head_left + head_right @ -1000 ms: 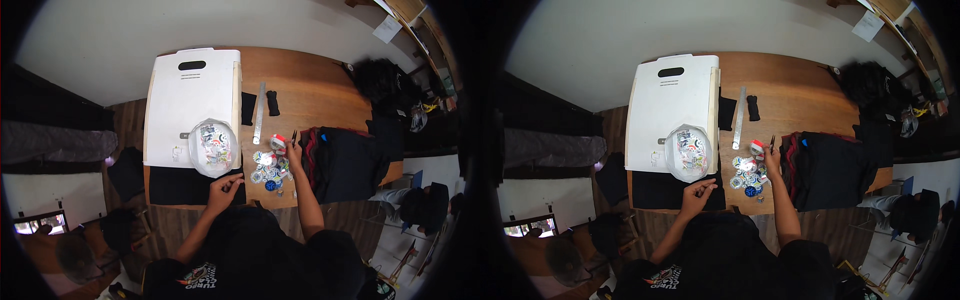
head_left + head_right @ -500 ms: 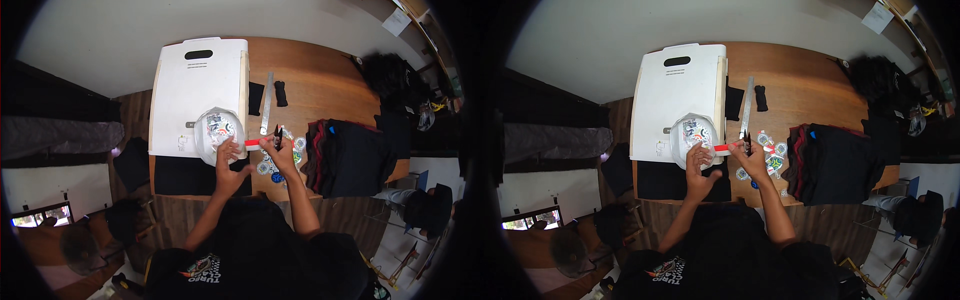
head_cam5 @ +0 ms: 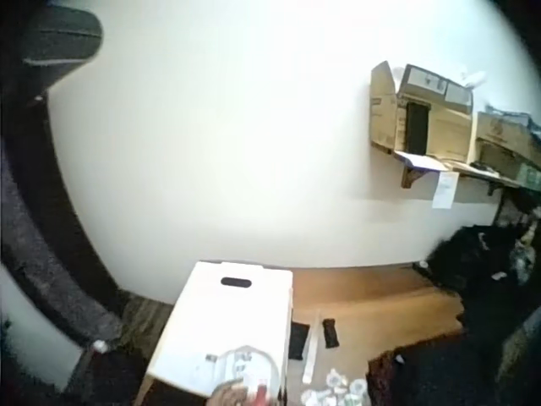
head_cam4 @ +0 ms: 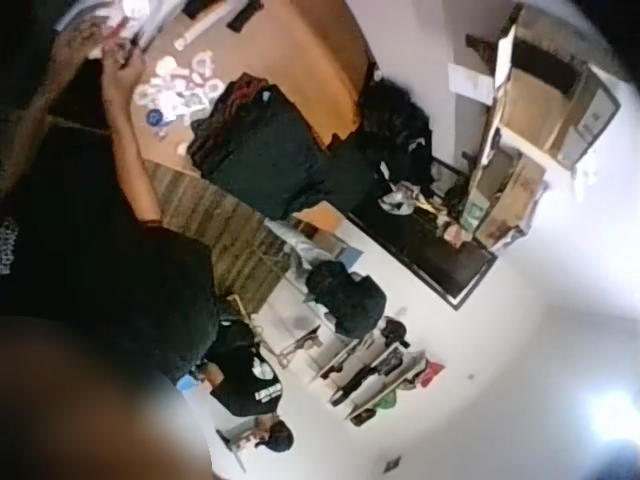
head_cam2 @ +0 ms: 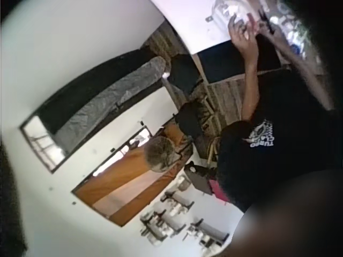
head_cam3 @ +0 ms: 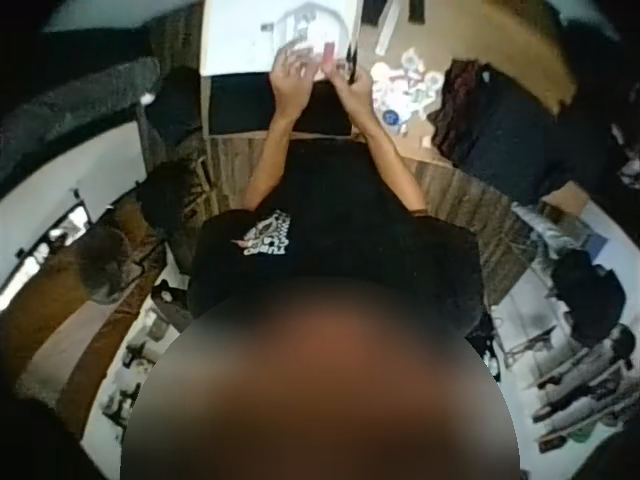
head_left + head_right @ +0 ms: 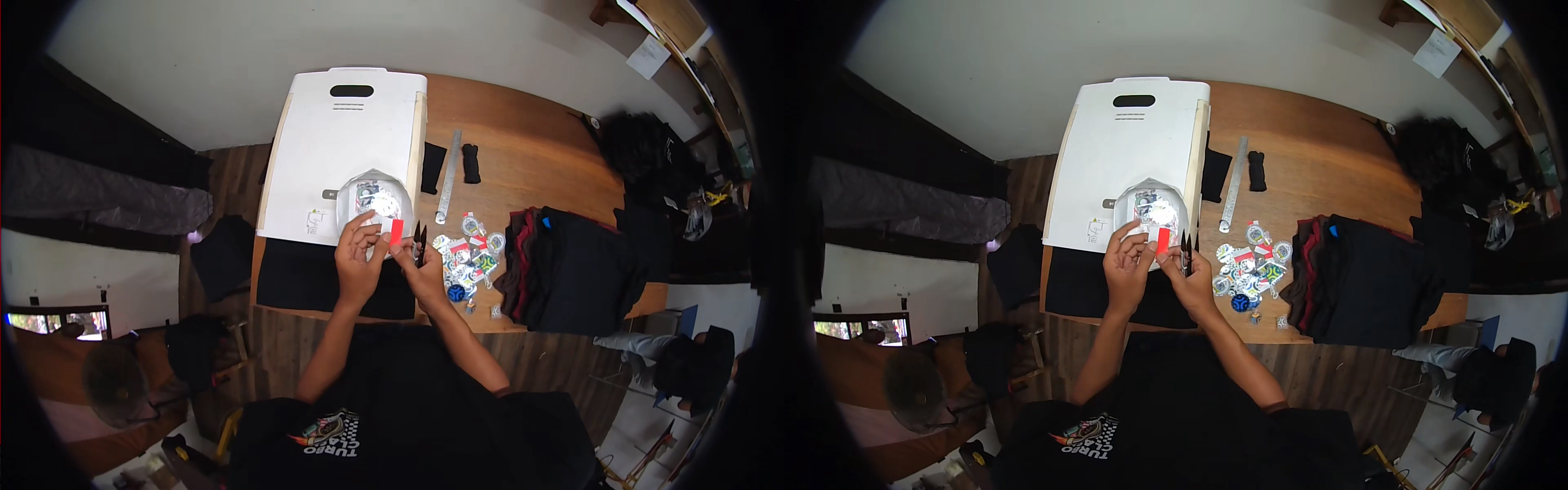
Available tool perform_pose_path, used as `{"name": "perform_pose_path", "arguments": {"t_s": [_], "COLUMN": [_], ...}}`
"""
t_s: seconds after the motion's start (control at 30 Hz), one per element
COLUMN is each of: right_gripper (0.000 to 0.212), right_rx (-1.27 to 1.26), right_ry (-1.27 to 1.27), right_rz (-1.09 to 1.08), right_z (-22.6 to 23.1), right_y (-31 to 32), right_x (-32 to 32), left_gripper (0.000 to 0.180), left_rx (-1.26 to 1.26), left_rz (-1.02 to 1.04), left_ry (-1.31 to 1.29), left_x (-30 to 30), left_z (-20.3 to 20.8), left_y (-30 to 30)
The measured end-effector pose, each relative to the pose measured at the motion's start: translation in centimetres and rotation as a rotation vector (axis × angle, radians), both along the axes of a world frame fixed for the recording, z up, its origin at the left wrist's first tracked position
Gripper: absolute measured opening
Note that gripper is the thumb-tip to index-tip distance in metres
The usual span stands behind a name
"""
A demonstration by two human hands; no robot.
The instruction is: Cutting out small stickers or decals with scissors and placing them into a bowl.
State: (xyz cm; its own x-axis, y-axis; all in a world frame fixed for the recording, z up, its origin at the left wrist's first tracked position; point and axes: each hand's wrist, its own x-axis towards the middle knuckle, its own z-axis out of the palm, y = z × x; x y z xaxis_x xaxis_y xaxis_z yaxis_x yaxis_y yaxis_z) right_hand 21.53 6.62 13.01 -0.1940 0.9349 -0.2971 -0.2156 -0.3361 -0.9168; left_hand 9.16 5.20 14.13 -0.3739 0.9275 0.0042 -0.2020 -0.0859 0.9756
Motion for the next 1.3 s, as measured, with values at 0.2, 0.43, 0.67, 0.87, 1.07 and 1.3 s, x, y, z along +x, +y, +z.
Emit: {"name": "perform_pose_path", "arguments": {"t_s": [0.2, 0.43, 0.67, 0.87, 1.07, 1.3], "right_gripper": [0.012, 0.036, 0.042, 0.039, 0.038, 0.039], "right_rx": [0.071, 0.059, 0.119, 0.121, 0.070, 0.063], "right_ry": [0.002, 0.351, 0.283, 0.435, 0.487, 0.479], "right_rz": [0.020, 0.253, 0.417, 0.379, 0.349, 0.359], "right_z": [0.2, 1.1, 3.2, 2.7, 2.7, 3.2], "right_y": [0.5, 0.0, -1.1, -1.4, -1.6, -1.3], "right_x": [-0.6, 0.5, 0.9, 0.7, 0.5, 0.7], "left_gripper": [0.020, 0.028, 0.032, 0.036, 0.041, 0.042], "left_rx": [0.082, 0.148, 0.233, 0.219, 0.230, 0.248], "left_rz": [-0.043, 0.039, 0.095, 0.113, 0.129, 0.094], "left_ry": [0.153, 0.122, 0.201, 0.222, 0.233, 0.241], "left_x": [-1.8, -2.1, -2.2, -1.4, -1.2, -1.3], "left_z": [0.4, 3.1, 4.9, 6.7, 6.9, 7.2], "left_y": [-0.1, 0.2, -0.4, -0.4, -0.6, -0.7]}}
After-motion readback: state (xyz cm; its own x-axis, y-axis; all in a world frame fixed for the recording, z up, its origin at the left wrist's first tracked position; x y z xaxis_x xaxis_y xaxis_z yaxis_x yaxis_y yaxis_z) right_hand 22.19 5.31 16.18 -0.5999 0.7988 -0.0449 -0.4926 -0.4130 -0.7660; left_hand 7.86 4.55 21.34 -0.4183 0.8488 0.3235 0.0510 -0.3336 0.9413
